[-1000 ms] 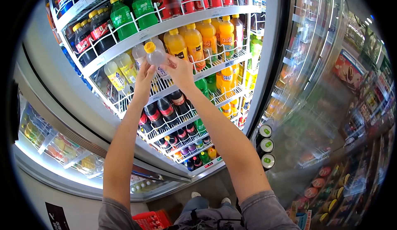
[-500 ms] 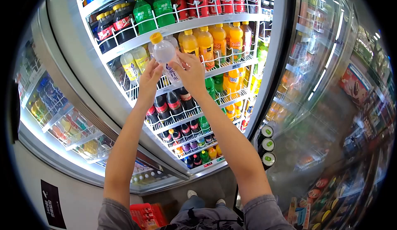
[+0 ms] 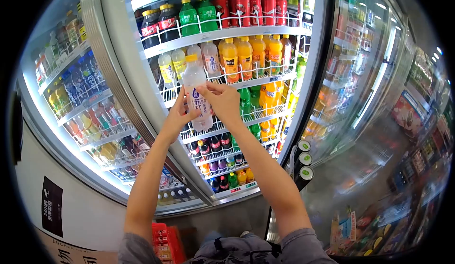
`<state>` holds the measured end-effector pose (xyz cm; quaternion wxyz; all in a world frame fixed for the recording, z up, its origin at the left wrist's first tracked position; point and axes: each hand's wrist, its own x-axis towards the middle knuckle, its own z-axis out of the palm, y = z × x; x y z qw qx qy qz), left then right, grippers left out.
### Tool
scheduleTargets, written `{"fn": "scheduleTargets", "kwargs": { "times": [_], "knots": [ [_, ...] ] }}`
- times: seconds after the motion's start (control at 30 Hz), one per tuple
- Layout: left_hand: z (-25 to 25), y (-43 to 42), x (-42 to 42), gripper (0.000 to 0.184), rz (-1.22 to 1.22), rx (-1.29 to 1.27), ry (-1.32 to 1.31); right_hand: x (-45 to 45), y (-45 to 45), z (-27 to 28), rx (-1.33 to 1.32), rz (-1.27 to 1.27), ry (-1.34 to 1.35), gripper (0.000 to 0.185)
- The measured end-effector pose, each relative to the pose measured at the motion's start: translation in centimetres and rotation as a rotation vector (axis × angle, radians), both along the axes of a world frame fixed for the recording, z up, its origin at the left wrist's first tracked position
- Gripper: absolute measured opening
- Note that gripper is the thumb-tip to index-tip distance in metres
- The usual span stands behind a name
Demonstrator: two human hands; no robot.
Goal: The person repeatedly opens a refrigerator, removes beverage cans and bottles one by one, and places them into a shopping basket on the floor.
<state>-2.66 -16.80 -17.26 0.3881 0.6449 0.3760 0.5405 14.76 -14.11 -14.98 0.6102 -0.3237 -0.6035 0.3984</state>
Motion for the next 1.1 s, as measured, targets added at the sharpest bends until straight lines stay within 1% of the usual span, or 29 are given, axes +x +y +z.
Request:
{"fn": "scheduleTargets", "kwargs": {
  "times": [0.03, 0.13, 0.17, 0.2, 0.27, 0.33, 0.4, 0.43, 0.47, 0.5, 0.53, 0.57, 0.6, 0.7, 0.8, 0.87, 0.93, 1.03, 1.1],
  "knots": [
    [0.1, -0.5, -0.3, 0.102, 0.008, 0.0, 0.019, -0.4, -0.2, 0.0, 0.055, -0.044, -0.025, 0.039],
    [0.9, -2.4, -1.9, 0.102, 0.052, 0.018, 0.03, -2.1, -1.5, 1.0, 0.068, 0.003, -0.009, 0.04],
    [1.2, -3.2, -2.6, 0.1, 0.039, 0.034, 0.007, -2.6, -2.2, 1.3, -0.006, 0.046, -0.014, 0.04],
    [1.6, -4.3, -3.2, 0.099, 0.026, 0.05, -0.017, -3.4, -2.8, 1.4, -0.002, 0.059, -0.027, 0.04],
    [2.5, -6.3, -4.9, 0.1, 0.033, 0.08, -0.081, -5.3, -3.9, 1.8, 0.141, 0.051, -0.038, 0.038],
    [2.9, -8.6, -6.9, 0.099, 0.113, 0.131, -0.033, -6.9, -6.2, 2.8, 0.149, 0.11, -0.094, 0.038],
    [2.6, -10.4, -9.0, 0.097, 0.13, 0.176, -0.064, -8.8, -7.2, 2.3, 0.255, 0.27, -0.024, 0.042],
    [2.6, -11.3, -10.1, 0.096, 0.108, 0.169, -0.09, -9.6, -7.6, 2.0, 0.238, 0.329, -0.056, 0.05],
    [2.4, -12.3, -11.1, 0.096, 0.086, 0.159, -0.114, -10.5, -8.1, 1.7, 0.234, 0.347, -0.06, 0.05],
    [2.3, -13.3, -12.1, 0.097, 0.103, 0.146, -0.123, -11.4, -8.7, 1.2, 0.198, 0.432, -0.076, 0.054],
    [1.7, -14.2, -13.3, 0.097, 0.117, 0.144, -0.126, -12.3, -9.2, 0.9, 0.165, 0.515, -0.091, 0.057],
    [1.1, -14.9, -14.6, 0.097, 0.13, 0.124, -0.14, -13.2, -9.7, 0.5, 0.089, 0.611, -0.124, 0.067],
    [0.5, -15.8, -15.7, 0.097, 0.148, 0.102, -0.16, -14.4, -10.5, 0.1, 0.085, 0.634, -0.136, 0.067],
    [-1.5, -19.1, -19.1, 0.097, 0.222, 0.078, -0.217, -18.9, -12.5, -1.3, 0.057, 0.813, -0.16, 0.079],
    [-3.0, -22.8, -23.6, 0.099, 0.324, 0.055, -0.179, -24.1, -14.2, -3.1, 0.031, 0.897, -0.179, 0.078],
    [-3.5, -25.7, -25.9, 0.1, 0.437, -0.035, -0.129, -27.6, -15.2, -4.5, -0.013, 0.984, -0.159, 0.078],
    [-5.6, -27.7, -28.5, 0.101, 0.514, 0.009, -0.158, -30.9, -16.5, -5.7, -0.036, 1.051, -0.178, 0.079],
    [-7.2, -31.7, -31.2, 0.1, 0.611, -0.095, -0.233, -35.5, -18.5, -7.4, -0.024, 1.156, -0.209, 0.078],
    [-8.6, -34.1, -32.6, 0.1, 0.7, -0.09, -0.228, -38.0, -20.0, -8.7, -0.001, 1.209, -0.233, 0.078]
  ]
}}
